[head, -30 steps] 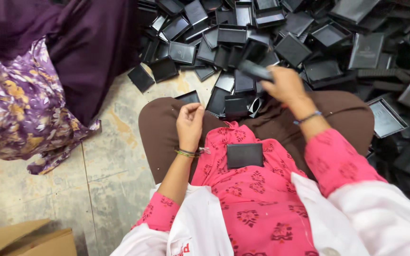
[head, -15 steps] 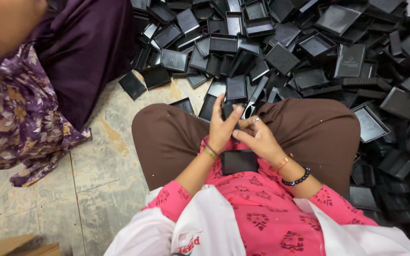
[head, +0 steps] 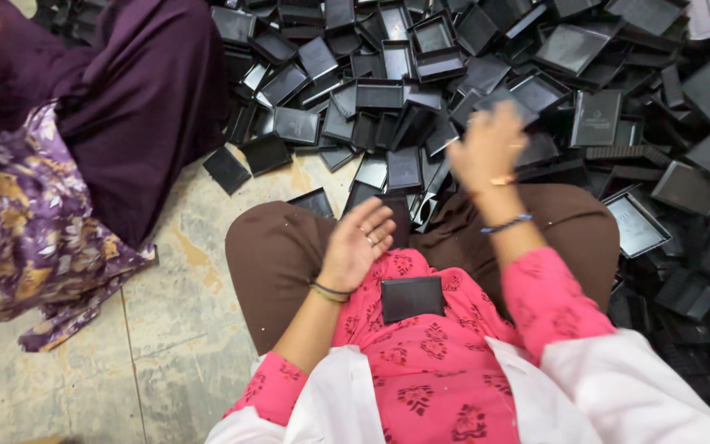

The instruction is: The person sits on the floor among a large pile of black plastic boxes, picks up boxes one at a time, turns them over in their hands, and places them into a cardboard basket in front of them. They occasionally reach into the pile to gather more boxes while sorting.

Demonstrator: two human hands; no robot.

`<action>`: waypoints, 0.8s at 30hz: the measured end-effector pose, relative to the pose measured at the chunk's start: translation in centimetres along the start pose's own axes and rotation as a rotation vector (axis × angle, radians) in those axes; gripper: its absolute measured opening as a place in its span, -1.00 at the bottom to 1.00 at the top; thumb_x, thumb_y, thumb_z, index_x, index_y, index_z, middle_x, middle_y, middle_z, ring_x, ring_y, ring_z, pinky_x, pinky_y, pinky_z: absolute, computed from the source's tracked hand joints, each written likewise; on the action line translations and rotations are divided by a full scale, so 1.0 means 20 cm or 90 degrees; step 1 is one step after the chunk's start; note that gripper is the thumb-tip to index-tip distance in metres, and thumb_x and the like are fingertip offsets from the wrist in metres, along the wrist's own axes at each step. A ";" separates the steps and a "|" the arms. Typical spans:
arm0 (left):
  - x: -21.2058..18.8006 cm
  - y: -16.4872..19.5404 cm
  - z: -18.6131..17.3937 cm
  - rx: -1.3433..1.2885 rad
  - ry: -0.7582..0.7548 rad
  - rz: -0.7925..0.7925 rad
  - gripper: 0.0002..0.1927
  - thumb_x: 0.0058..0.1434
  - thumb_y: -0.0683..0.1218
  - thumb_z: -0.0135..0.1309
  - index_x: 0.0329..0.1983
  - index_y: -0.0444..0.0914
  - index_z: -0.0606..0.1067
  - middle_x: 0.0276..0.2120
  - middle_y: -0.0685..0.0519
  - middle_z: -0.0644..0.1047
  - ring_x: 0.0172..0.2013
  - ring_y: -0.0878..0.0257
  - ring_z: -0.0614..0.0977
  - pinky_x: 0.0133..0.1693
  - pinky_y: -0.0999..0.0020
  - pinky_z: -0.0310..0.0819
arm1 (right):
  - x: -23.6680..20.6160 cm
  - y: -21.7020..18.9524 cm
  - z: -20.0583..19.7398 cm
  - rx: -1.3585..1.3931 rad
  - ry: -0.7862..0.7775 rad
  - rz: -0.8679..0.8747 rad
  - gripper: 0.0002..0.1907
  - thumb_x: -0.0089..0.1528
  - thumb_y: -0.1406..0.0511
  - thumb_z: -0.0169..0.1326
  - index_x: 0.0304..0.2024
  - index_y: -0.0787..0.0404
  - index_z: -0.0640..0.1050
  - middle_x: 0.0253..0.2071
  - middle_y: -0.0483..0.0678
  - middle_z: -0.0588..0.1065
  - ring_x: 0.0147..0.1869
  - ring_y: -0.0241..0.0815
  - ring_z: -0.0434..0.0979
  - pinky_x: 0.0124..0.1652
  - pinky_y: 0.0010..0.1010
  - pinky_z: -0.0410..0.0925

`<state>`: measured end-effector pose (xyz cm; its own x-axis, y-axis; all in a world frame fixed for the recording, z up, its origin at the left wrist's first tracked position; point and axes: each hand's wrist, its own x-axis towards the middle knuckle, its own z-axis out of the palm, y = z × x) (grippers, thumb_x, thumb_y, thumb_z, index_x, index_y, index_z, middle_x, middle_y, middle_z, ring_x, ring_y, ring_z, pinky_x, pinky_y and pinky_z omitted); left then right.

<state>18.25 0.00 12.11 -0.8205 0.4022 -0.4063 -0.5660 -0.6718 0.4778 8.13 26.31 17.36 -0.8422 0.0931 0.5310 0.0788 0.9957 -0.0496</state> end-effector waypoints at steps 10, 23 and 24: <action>0.35 -0.07 -0.39 0.443 0.076 0.294 -0.78 0.46 -0.12 0.19 -0.02 -0.41 0.57 -0.23 -0.05 0.57 -0.28 0.28 0.52 -0.24 0.42 0.37 | -0.11 -0.31 0.70 0.120 -0.532 0.147 -0.03 -0.05 -0.01 0.37 0.23 0.26 0.23 0.04 0.37 0.45 0.05 0.31 0.56 -0.01 -0.01 0.47; 0.56 -0.08 -0.09 1.063 0.198 0.438 -0.61 0.12 0.01 0.22 -0.02 -0.25 0.54 0.00 -0.17 0.53 0.05 -0.14 0.54 0.09 0.04 0.39 | -0.27 0.70 0.02 0.908 -0.165 0.378 -0.40 0.21 0.34 0.28 0.23 0.37 0.35 0.13 0.21 0.51 0.13 -0.13 0.55 0.06 -0.34 0.46; 0.57 -0.10 -0.05 1.095 0.199 0.422 -0.61 0.10 0.00 0.22 -0.04 -0.24 0.54 -0.02 -0.17 0.53 0.04 -0.14 0.54 0.06 0.01 0.38 | -0.32 0.78 -0.03 0.887 -0.147 0.377 -0.40 0.22 0.34 0.28 0.23 0.38 0.35 0.14 0.22 0.51 0.14 -0.12 0.55 0.08 -0.34 0.45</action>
<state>10.05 5.39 5.72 -0.9829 0.1242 0.1356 0.1835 0.7113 0.6785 15.09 41.30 13.73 -0.9434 0.3312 0.0163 -0.0130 0.0122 -0.9998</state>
